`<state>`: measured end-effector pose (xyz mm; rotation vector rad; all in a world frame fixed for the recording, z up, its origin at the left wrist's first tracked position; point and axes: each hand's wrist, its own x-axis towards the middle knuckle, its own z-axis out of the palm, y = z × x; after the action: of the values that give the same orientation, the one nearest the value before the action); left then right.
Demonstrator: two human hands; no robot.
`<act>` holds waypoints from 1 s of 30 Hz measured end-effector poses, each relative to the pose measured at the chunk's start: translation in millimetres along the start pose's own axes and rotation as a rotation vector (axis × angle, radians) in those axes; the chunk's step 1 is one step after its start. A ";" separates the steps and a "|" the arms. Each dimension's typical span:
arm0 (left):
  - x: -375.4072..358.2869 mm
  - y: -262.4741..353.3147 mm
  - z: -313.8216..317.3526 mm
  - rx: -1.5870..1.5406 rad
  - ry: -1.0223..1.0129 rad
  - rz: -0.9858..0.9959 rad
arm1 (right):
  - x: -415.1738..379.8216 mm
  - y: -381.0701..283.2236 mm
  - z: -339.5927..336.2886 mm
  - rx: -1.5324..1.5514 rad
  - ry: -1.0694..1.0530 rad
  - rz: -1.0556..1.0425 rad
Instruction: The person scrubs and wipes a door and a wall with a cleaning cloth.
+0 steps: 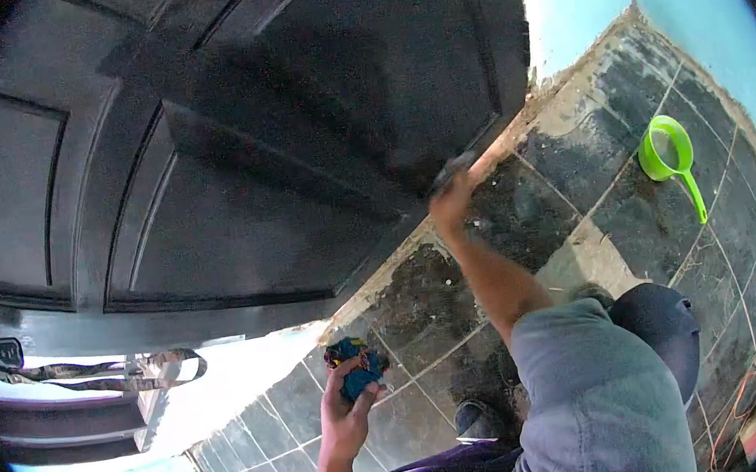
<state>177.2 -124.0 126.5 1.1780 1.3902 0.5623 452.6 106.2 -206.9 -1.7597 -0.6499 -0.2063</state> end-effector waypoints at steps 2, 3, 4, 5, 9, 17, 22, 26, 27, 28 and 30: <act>12.0 6.1 5.2 0.034 -0.039 -0.015 | -31.8 -27.3 -19.3 0.340 -0.474 0.296; 17.5 5.8 8.1 0.055 -0.067 -0.016 | -18.8 -46.6 -26.6 0.443 -0.390 0.273; 23.3 3.9 10.3 0.076 -0.092 -0.017 | 4.4 -78.1 -45.1 0.547 -0.308 0.248; 28.5 -2.7 11.9 0.032 -0.120 0.029 | 28.9 -97.5 -51.3 0.533 -0.181 0.088; 28.6 -3.1 19.3 -0.004 -0.140 0.014 | 128.8 -152.1 -56.6 0.438 0.056 -0.320; 35.7 -15.5 1.8 0.073 -0.121 0.046 | 55.4 -33.6 22.9 0.517 0.070 0.542; 32.0 -5.9 12.4 0.056 -0.102 0.031 | 103.6 -175.1 -39.2 0.552 0.218 -0.156; 42.4 -2.0 14.1 0.056 -0.128 -0.023 | 125.3 -169.8 -37.6 0.571 0.138 -0.383; 43.3 1.5 14.0 0.063 -0.133 -0.033 | 119.5 -144.7 -31.8 0.541 0.190 -0.282; 45.2 2.2 13.9 0.044 -0.136 -0.003 | 107.2 -113.0 -12.6 0.588 0.253 -0.118; 46.4 -2.9 17.9 0.000 -0.140 0.050 | 87.2 -62.7 -2.7 0.567 0.188 0.113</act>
<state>201.2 -89.7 99.4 1.2316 1.2447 0.5048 492.5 141.1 -113.4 -1.2091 -0.4171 -0.0940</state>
